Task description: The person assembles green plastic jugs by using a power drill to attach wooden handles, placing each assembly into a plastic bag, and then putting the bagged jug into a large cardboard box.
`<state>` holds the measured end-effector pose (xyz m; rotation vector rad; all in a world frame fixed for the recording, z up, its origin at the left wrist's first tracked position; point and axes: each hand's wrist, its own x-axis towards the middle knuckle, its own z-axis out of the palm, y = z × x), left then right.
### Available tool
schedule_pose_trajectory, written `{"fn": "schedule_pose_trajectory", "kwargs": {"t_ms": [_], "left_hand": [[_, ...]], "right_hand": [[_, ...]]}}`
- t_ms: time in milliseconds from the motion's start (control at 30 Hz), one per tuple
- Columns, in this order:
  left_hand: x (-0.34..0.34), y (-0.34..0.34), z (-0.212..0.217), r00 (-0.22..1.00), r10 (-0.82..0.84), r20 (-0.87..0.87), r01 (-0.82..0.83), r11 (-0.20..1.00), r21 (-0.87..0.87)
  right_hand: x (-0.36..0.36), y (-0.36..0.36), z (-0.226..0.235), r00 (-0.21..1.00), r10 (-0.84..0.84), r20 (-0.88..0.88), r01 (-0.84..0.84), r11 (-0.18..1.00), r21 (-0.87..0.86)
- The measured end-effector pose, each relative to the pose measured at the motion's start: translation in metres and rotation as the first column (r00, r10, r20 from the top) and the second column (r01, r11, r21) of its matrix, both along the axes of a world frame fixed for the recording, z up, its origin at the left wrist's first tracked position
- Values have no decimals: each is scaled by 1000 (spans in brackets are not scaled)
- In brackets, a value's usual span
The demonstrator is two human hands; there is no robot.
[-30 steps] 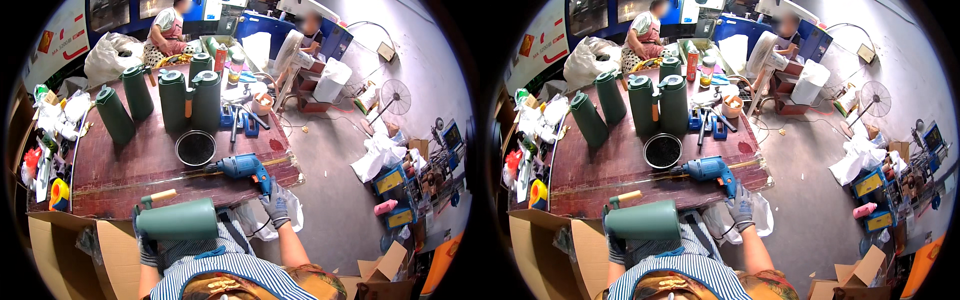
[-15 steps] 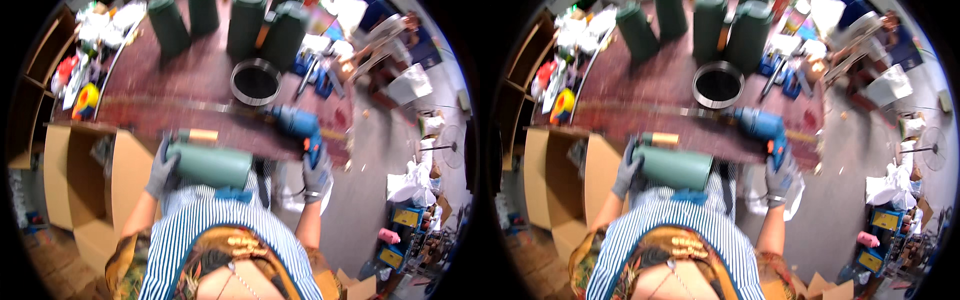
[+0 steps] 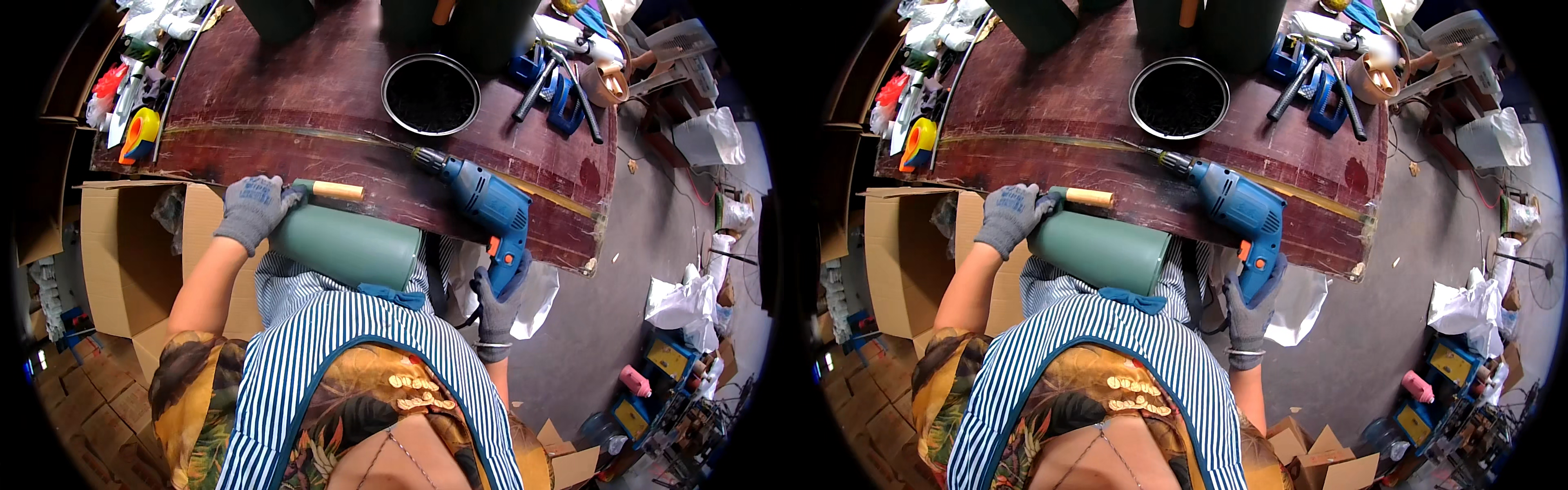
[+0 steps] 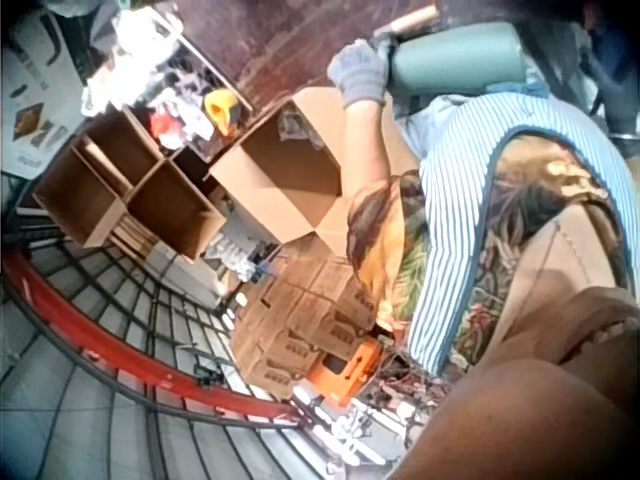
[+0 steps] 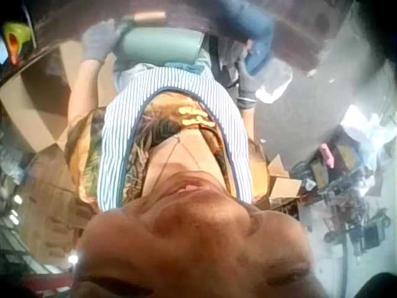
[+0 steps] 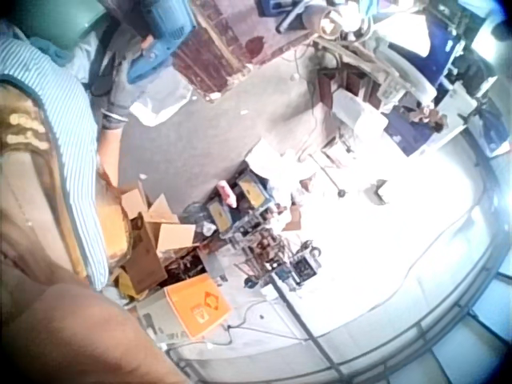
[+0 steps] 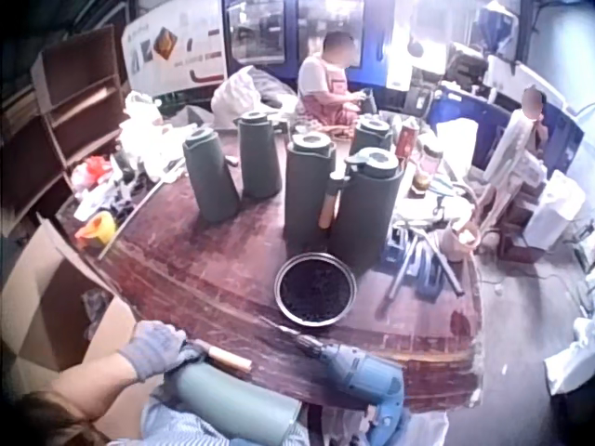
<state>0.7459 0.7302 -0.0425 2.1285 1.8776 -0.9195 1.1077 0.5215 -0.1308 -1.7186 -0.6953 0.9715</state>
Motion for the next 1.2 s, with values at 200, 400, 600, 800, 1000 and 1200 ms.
{"fn": "schedule_pose_trajectory", "kwargs": {"t_ms": [200, 400, 600, 800, 1000, 1200], "left_hand": [[53, 70, 18, 788, -483, 382, 140, 745, 653], [137, 126, -27, 503, -610, 612, 242, 780, 578], [201, 142, -31, 749, -537, 387, 295, 795, 531], [189, 166, -40, 670, -412, 618, 183, 898, 401], [182, 153, -43, 546, -624, 559, 290, 767, 572], [204, 119, -26, 651, -655, 383, 388, 721, 574]], "right_hand": [[19, -1, -12, 945, 21, -325, 8, 996, 88], [19, 4, -17, 993, 25, -119, -21, 999, 30], [17, 1, -17, 980, -16, -197, 14, 1000, -13], [15, 4, -19, 999, 0, -44, -1, 999, -40], [16, 2, -24, 999, 8, -47, -8, 1000, -6], [15, 3, -19, 1000, 14, -27, -15, 1000, -21]]}}
